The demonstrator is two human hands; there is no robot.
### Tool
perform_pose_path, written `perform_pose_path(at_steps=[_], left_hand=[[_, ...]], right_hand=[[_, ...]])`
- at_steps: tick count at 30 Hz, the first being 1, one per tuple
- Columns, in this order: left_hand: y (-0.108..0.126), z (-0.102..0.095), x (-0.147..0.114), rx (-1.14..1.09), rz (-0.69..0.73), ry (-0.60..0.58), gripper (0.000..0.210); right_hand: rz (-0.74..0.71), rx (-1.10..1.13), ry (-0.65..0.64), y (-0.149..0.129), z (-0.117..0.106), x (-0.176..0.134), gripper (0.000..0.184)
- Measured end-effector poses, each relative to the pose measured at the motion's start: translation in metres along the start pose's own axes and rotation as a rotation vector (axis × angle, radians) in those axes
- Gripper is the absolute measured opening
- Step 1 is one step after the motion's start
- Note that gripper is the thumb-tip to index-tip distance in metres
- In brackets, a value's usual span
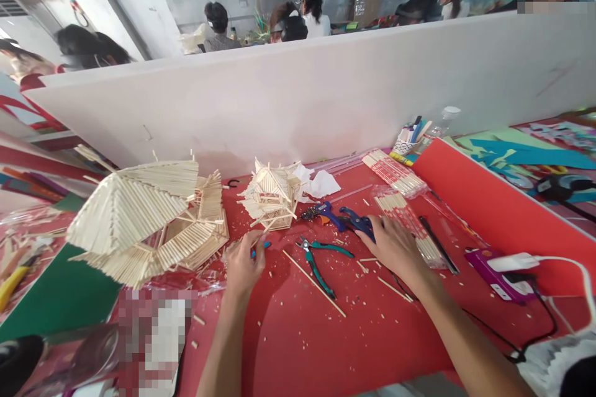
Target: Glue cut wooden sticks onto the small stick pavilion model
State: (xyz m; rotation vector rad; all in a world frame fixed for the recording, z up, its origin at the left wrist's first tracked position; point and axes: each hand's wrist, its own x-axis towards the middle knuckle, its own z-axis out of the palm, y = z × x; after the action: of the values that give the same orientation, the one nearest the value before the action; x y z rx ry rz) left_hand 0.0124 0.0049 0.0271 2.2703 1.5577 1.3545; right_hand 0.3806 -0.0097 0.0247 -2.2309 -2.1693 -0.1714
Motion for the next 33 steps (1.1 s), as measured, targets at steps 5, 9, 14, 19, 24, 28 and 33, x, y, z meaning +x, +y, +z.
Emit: perform_pose_path(at_steps=[5, 9, 14, 19, 24, 28, 33], left_hand=[[-0.002, 0.002, 0.003, 0.164, -0.011, 0.099, 0.013], [-0.002, 0.001, 0.007, 0.231, 0.016, 0.120, 0.015], [0.002, -0.005, 0.011, 0.312, 0.093, 0.112, 0.013], [0.011, -0.013, 0.017, 0.363, 0.166, 0.099, 0.013], [0.014, -0.017, 0.017, 0.365, 0.159, 0.058, 0.015], [0.014, -0.017, 0.017, 0.348, 0.153, 0.046, 0.016], [0.017, -0.016, 0.020, 0.357, 0.120, 0.054, 0.014]], right_hand=[[-0.010, -0.060, 0.098, 0.006, 0.027, 0.001, 0.051], [-0.053, -0.001, 0.183, 0.000, 0.012, 0.004, 0.048], [-0.335, 0.426, 0.342, -0.050, -0.050, 0.008, 0.023], [-0.643, 0.639, 0.351, -0.120, -0.092, 0.013, 0.027], [-0.701, 0.588, 0.168, -0.161, -0.085, 0.025, 0.038], [-0.712, 0.562, 0.126, -0.169, -0.074, 0.033, 0.041], [-0.709, 0.560, 0.134, -0.171, -0.068, 0.036, 0.042]])
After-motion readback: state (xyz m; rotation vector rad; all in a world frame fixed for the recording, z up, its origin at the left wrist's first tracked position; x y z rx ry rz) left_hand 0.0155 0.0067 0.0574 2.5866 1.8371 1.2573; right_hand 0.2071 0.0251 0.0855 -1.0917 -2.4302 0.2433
